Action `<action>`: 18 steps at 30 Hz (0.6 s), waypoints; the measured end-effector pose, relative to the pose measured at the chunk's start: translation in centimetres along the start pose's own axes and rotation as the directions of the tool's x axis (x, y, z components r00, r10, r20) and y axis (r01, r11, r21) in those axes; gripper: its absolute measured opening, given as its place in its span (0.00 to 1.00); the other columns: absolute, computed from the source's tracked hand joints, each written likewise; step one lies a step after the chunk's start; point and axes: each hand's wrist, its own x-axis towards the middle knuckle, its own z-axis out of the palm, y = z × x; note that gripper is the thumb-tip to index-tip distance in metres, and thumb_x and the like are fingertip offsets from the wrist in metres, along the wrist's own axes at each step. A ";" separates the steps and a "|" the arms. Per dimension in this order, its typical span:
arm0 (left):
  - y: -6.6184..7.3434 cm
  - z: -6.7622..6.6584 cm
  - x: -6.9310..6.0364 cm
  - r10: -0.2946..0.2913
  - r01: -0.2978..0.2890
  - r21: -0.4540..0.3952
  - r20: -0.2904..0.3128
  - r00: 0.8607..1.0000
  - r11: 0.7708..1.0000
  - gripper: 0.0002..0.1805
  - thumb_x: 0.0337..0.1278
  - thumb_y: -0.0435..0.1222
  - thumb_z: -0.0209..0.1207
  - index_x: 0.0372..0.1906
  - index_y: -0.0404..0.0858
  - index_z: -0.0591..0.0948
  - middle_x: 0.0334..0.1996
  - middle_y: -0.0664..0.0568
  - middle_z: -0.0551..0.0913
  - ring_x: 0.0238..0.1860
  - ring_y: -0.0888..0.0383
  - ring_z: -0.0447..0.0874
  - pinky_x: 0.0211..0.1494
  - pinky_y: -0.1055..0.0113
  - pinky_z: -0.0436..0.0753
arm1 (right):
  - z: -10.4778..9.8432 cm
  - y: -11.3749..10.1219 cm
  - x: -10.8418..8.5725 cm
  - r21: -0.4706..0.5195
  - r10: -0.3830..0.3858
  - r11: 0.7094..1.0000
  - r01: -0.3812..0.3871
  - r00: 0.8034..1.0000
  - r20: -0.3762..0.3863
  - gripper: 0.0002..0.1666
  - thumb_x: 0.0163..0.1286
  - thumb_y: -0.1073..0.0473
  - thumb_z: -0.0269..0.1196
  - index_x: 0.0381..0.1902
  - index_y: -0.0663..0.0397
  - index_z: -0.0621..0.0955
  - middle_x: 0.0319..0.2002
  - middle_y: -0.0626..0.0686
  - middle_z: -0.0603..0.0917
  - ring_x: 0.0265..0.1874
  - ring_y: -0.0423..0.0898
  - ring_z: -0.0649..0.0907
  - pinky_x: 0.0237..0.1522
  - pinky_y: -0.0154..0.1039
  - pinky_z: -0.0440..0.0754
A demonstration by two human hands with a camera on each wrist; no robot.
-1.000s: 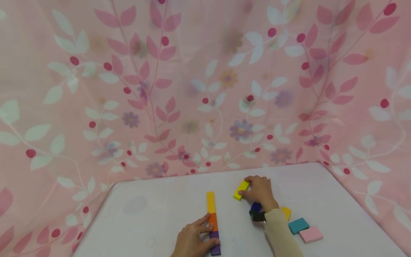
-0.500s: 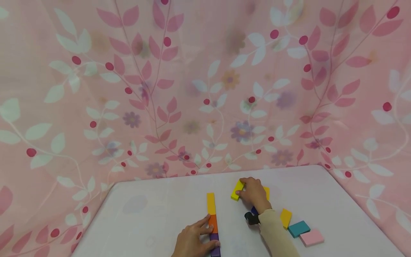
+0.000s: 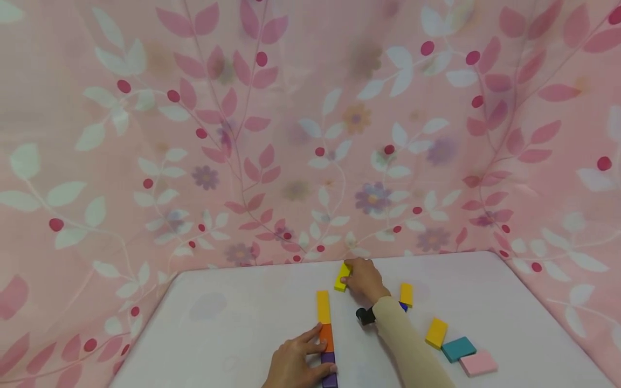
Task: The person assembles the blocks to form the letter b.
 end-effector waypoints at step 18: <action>0.3 -0.1 0.1 -0.026 0.026 0.002 0.007 1.000 1.000 0.27 0.48 0.63 0.76 0.50 0.52 0.93 0.69 0.56 0.83 0.56 0.48 0.92 0.50 0.48 0.91 | 2.8 -0.4 1.5 0.169 -0.161 0.974 0.148 0.984 0.069 0.32 0.76 0.57 0.67 0.74 0.55 0.76 0.71 0.63 0.77 0.67 0.65 0.77 0.74 0.71 0.67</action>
